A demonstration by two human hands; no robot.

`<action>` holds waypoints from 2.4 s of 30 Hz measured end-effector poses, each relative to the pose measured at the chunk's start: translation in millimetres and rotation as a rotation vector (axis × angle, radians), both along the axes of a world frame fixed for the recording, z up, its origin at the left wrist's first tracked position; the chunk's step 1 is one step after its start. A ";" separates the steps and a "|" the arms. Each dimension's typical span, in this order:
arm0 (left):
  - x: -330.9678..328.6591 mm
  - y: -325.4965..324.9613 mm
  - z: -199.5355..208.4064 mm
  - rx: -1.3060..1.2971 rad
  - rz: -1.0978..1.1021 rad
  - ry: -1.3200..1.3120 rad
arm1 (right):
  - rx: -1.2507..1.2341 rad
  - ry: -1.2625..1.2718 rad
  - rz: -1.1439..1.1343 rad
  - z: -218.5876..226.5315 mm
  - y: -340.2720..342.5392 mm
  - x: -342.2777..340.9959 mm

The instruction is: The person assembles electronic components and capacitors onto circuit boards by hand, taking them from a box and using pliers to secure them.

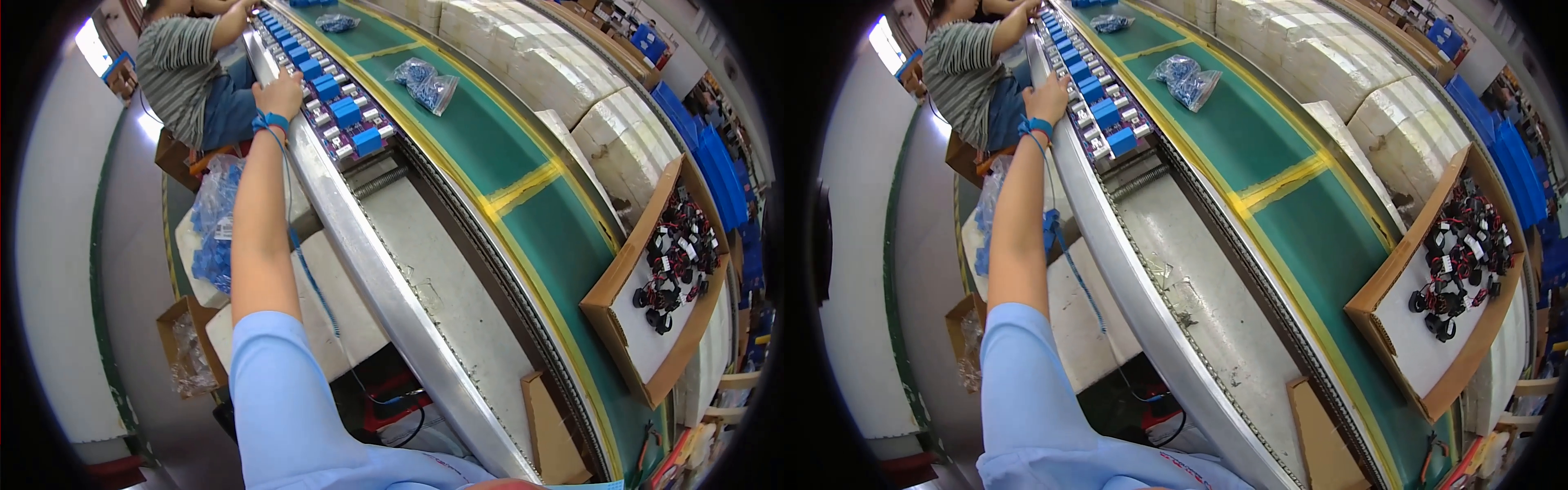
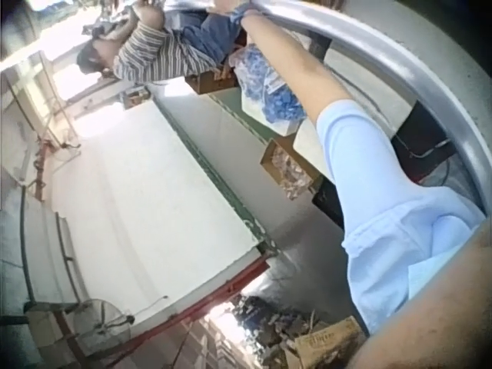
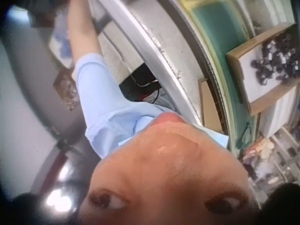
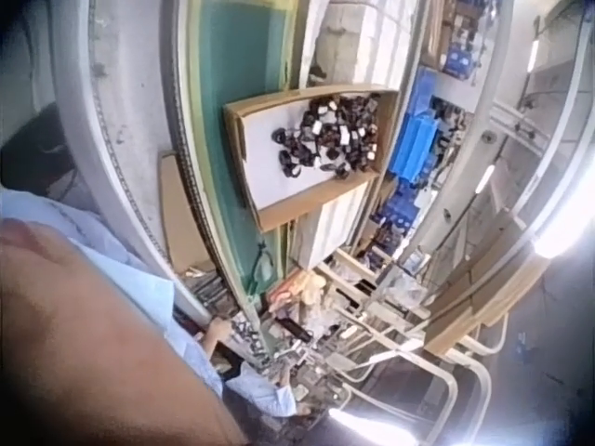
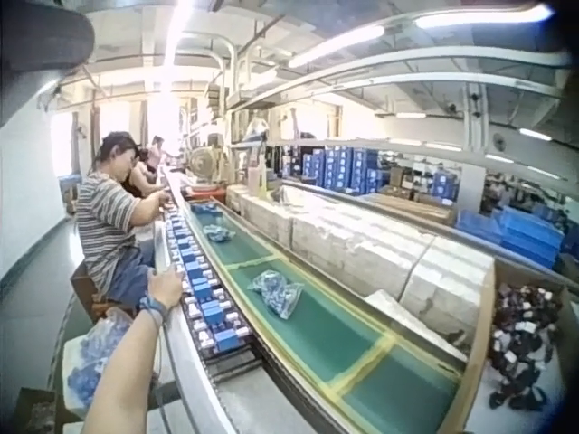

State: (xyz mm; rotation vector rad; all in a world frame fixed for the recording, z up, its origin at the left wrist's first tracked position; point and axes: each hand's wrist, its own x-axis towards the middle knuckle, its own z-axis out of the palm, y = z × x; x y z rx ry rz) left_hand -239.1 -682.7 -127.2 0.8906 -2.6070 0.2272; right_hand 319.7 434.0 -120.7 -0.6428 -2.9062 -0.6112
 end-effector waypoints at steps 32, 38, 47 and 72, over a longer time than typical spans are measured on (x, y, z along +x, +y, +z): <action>222.5 323.2 23.4 0.106 -0.854 0.033 | -0.272 0.113 0.709 118.5 -349.5 -471.1; 281.3 421.7 47.0 0.221 -1.097 -0.072 | -0.400 -0.026 0.542 100.2 -362.5 -489.4; 309.7 480.4 75.7 0.236 -1.337 -0.164 | -1.574 0.335 0.581 129.1 -317.8 -431.4; 176.8 596.5 144.3 0.511 -1.723 0.341 | -2.026 -0.049 0.825 169.6 -312.4 -345.1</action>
